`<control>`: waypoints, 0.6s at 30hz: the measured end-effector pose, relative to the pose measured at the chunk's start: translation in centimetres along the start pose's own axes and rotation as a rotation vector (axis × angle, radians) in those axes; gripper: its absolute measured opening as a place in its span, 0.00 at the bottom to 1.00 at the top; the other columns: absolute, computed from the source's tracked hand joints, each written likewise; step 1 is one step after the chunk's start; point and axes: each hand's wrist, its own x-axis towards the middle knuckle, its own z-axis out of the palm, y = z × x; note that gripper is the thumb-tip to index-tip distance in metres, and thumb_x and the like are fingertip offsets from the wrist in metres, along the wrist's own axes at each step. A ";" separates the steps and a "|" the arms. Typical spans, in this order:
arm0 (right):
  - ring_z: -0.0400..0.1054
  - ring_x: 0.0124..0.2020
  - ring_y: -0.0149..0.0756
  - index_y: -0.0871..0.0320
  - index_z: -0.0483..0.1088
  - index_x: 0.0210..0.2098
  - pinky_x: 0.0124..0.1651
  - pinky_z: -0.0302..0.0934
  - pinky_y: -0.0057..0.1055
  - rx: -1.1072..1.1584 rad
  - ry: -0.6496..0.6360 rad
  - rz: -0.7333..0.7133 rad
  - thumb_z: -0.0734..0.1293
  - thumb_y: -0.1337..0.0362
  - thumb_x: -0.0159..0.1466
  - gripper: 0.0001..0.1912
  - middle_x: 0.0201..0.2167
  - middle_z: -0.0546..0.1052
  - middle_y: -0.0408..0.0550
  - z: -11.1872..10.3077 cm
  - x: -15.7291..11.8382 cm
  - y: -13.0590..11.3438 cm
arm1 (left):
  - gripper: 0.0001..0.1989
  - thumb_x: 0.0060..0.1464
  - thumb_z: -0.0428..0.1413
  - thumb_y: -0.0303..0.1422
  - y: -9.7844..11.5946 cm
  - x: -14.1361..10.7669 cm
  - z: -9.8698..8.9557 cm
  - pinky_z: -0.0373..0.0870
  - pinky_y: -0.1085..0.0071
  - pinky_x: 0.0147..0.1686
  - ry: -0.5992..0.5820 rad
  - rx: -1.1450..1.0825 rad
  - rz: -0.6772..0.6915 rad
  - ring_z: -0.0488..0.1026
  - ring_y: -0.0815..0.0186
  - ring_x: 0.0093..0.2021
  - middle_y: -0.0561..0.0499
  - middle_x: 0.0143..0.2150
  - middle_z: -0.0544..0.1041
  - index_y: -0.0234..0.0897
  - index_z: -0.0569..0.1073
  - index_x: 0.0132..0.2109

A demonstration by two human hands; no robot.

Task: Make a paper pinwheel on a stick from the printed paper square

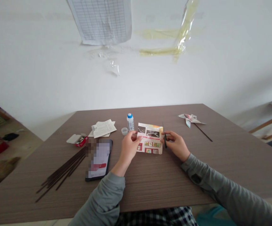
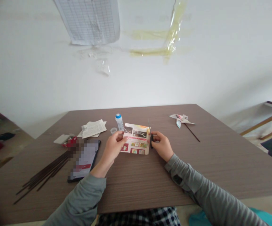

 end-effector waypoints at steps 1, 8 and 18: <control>0.84 0.36 0.48 0.55 0.88 0.52 0.44 0.81 0.43 -0.004 0.015 0.003 0.89 0.47 0.56 0.30 0.33 0.91 0.49 0.0 0.0 0.1 | 0.13 0.60 0.78 0.27 0.0 -0.1 -0.1 0.87 0.55 0.56 0.013 0.083 0.047 0.92 0.48 0.47 0.48 0.41 0.91 0.43 0.90 0.49; 0.86 0.37 0.49 0.53 0.89 0.51 0.47 0.82 0.44 -0.130 0.100 -0.001 0.81 0.54 0.59 0.22 0.34 0.92 0.48 -0.2 -0.2 0.4 | 0.19 0.69 0.73 0.23 0.7 -2.2 0.5 0.82 0.41 0.73 -0.176 0.664 0.338 0.87 0.39 0.69 0.39 0.65 0.92 0.45 0.93 0.62; 0.87 0.36 0.48 0.51 0.93 0.53 0.50 0.80 0.42 -0.364 0.066 -0.077 0.81 0.61 0.63 0.19 0.32 0.90 0.44 -0.4 -0.5 0.0 | 0.06 0.74 0.75 0.30 -0.5 -3.1 1.0 0.72 0.26 0.83 -0.385 0.732 0.317 0.87 0.37 0.69 0.38 0.63 0.94 0.47 0.96 0.49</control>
